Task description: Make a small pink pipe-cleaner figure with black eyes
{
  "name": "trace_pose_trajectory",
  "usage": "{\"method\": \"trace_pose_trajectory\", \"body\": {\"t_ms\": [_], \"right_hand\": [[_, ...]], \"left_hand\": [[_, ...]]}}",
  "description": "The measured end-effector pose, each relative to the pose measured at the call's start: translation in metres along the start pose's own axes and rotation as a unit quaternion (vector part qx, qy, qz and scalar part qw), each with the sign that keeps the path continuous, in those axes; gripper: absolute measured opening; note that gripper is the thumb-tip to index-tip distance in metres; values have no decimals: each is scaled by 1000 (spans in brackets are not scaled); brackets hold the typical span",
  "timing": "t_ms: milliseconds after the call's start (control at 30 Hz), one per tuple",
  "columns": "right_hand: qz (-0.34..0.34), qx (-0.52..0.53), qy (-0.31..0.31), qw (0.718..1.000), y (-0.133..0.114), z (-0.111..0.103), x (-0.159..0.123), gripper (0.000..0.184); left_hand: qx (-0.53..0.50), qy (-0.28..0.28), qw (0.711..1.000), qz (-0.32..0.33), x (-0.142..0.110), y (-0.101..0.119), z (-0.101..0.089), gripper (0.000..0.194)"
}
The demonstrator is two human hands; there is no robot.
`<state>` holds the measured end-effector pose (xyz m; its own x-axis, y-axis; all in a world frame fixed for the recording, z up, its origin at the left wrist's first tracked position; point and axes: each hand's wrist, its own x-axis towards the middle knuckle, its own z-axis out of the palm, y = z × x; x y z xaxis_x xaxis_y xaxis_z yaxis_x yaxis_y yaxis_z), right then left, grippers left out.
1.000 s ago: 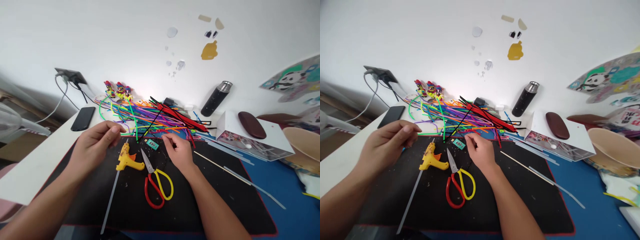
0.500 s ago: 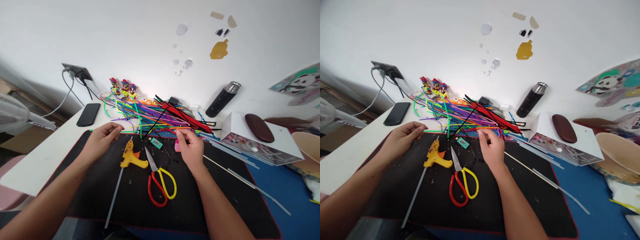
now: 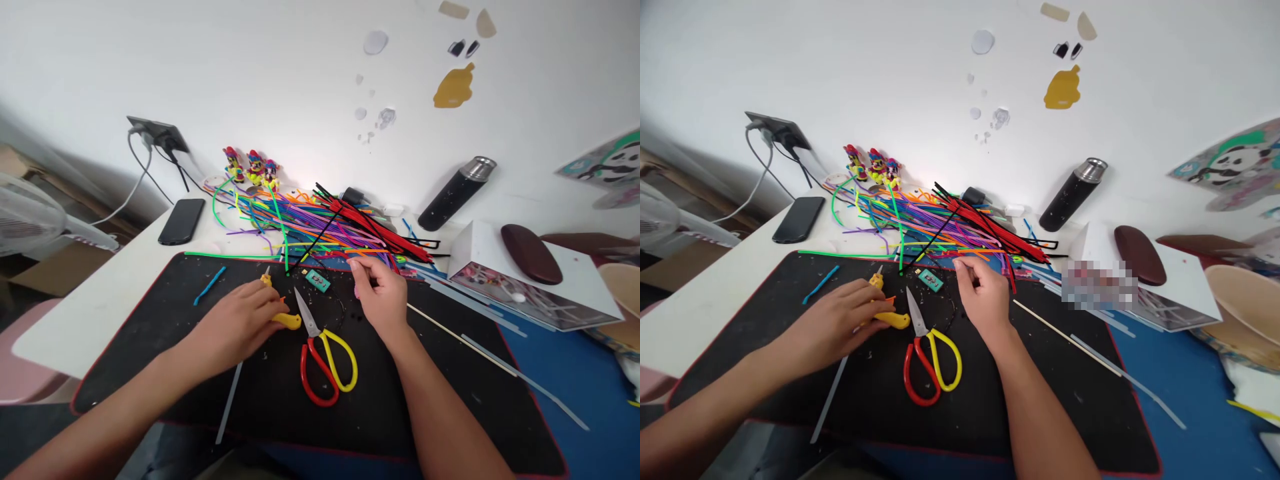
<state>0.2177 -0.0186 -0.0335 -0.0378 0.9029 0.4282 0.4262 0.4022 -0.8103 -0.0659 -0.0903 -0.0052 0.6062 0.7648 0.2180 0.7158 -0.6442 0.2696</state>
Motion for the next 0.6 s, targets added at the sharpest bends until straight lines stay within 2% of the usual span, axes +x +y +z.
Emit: {"method": "trace_pose_trajectory", "body": {"t_ms": [100, 233, 433, 600], "right_hand": [[-8, -10, -2, 1000, -1, 0, 0, 28], [-24, -22, 1, 999, -2, 0, 0, 28], [-62, -49, 5, 997, -4, 2, 1, 24], [-75, -52, 0, 996, -5, 3, 0, 22]], "left_hand": [[62, -4, 997, 48, -1, 8, 13, 17], [108, -15, 993, 55, -2, 9, 23, 19], [105, -61, 992, 44, 2, 5, 26, 19], [114, -45, 990, 64, 4, 3, 24, 16]]}}
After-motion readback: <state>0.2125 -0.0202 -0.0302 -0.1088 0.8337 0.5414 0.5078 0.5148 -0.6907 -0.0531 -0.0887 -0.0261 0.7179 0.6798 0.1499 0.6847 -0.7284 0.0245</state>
